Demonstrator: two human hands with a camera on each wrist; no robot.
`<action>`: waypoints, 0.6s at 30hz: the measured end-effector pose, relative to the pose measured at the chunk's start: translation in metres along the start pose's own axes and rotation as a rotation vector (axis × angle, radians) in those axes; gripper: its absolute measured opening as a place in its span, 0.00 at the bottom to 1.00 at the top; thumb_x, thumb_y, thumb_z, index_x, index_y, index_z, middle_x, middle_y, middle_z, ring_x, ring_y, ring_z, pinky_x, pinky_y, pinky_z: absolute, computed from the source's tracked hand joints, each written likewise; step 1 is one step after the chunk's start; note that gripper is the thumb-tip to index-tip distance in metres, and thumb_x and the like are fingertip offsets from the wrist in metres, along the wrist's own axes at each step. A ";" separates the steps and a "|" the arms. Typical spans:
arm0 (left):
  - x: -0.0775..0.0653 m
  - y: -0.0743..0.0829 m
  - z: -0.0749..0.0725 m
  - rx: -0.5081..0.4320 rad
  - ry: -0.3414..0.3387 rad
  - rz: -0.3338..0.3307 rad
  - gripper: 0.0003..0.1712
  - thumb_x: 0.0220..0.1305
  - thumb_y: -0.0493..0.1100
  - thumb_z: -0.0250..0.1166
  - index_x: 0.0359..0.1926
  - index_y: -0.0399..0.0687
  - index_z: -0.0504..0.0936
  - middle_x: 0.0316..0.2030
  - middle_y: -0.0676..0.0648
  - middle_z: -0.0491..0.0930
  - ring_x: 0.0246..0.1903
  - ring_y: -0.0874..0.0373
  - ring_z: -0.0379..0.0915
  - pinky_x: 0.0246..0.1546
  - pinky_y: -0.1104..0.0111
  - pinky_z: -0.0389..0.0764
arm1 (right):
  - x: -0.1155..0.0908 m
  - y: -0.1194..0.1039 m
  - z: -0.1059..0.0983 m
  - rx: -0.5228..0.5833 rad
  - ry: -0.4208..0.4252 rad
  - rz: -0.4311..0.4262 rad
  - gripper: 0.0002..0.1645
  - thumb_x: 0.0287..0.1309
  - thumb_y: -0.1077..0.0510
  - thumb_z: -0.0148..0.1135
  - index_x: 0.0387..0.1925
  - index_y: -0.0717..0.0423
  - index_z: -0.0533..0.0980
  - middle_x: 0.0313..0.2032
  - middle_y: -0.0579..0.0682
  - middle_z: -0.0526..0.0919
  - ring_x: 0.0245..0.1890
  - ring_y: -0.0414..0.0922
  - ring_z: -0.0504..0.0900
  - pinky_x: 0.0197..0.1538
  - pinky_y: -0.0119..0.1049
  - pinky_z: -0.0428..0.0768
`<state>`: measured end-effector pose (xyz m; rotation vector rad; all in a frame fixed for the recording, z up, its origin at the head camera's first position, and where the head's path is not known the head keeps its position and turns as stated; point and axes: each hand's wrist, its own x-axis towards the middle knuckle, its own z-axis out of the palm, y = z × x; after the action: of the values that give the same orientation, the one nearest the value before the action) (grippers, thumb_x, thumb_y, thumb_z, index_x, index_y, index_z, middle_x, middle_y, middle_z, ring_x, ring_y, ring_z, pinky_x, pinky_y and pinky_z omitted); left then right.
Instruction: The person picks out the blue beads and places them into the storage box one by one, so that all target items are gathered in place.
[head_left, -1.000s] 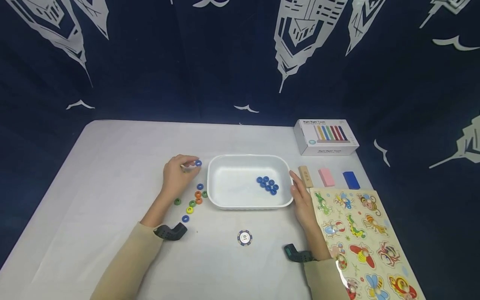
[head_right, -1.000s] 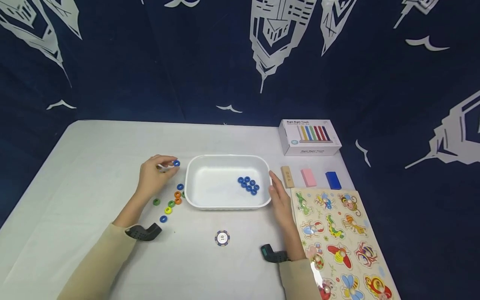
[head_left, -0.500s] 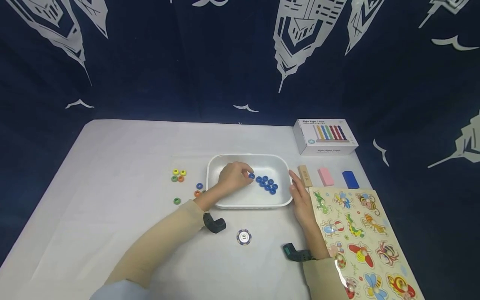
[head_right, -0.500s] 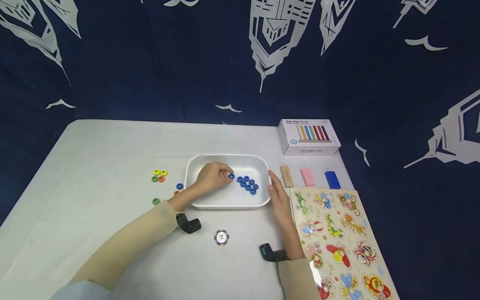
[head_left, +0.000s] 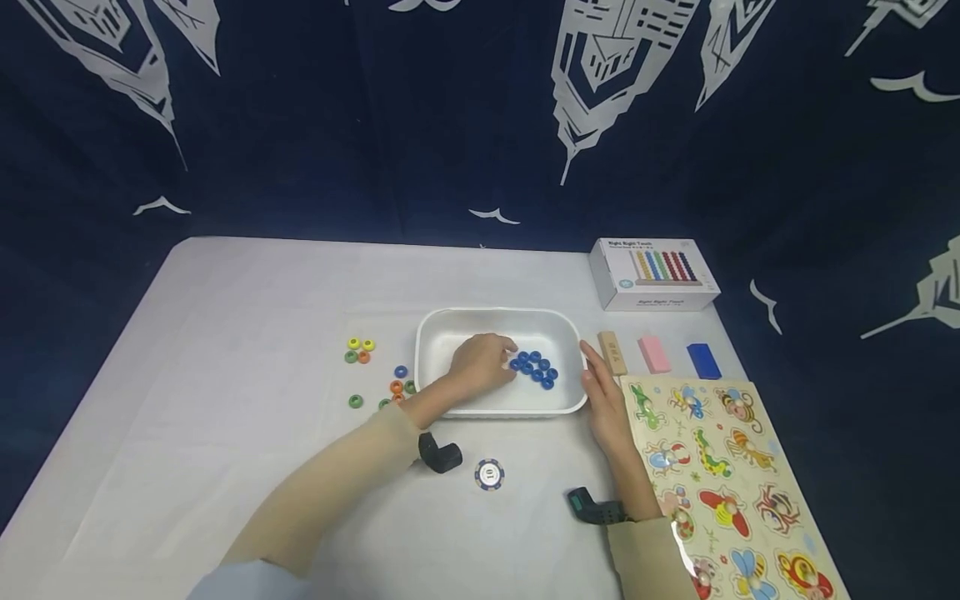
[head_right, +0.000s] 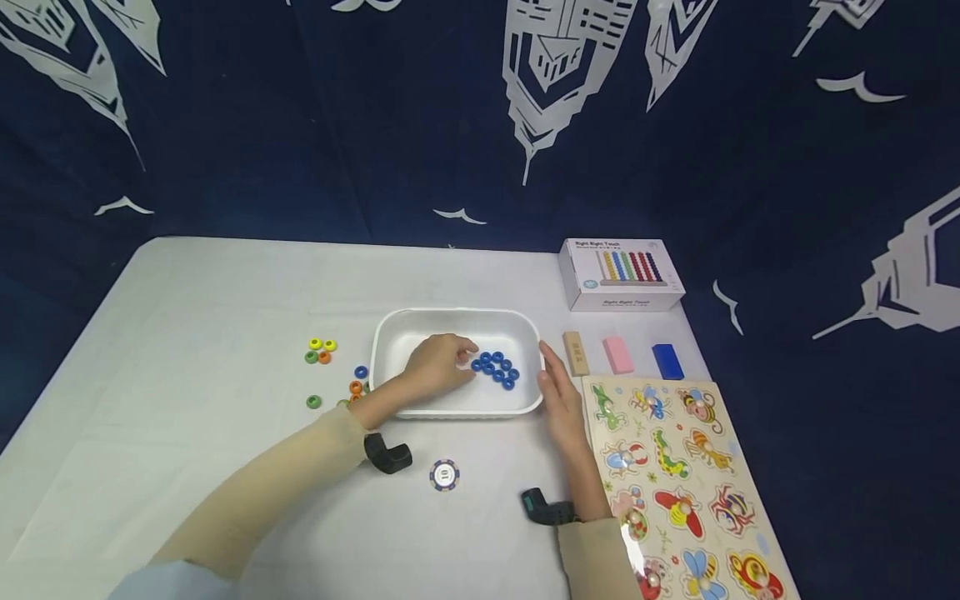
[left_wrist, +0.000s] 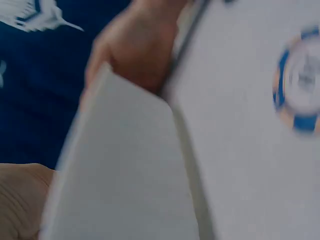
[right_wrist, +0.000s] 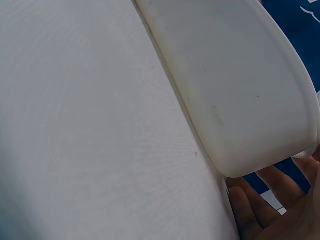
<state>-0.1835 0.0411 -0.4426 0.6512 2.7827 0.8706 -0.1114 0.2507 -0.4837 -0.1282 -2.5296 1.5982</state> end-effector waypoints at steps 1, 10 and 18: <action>-0.008 0.001 -0.004 -0.008 0.040 0.038 0.23 0.47 0.48 0.67 0.47 0.53 0.78 0.33 0.54 0.79 0.33 0.62 0.72 0.32 0.73 0.71 | 0.000 0.000 0.000 -0.003 0.002 0.003 0.24 0.63 0.43 0.37 0.61 0.27 0.56 0.65 0.34 0.55 0.65 0.42 0.55 0.64 0.42 0.56; -0.086 -0.054 -0.045 -0.313 0.544 0.186 0.16 0.46 0.41 0.68 0.40 0.49 0.81 0.37 0.52 0.79 0.40 0.59 0.70 0.40 0.63 0.72 | 0.000 -0.001 0.001 0.003 -0.020 0.008 0.24 0.64 0.43 0.36 0.62 0.30 0.55 0.65 0.37 0.54 0.66 0.44 0.54 0.65 0.44 0.55; -0.098 -0.128 -0.050 -0.438 0.589 -0.041 0.17 0.48 0.41 0.67 0.43 0.48 0.79 0.39 0.52 0.77 0.40 0.54 0.71 0.43 0.60 0.72 | 0.000 -0.003 0.000 0.012 -0.010 0.029 0.24 0.64 0.44 0.37 0.62 0.30 0.56 0.65 0.35 0.55 0.66 0.42 0.54 0.65 0.43 0.55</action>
<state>-0.1548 -0.1223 -0.4736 0.2907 2.8790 1.8396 -0.1112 0.2494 -0.4809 -0.1566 -2.5367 1.6279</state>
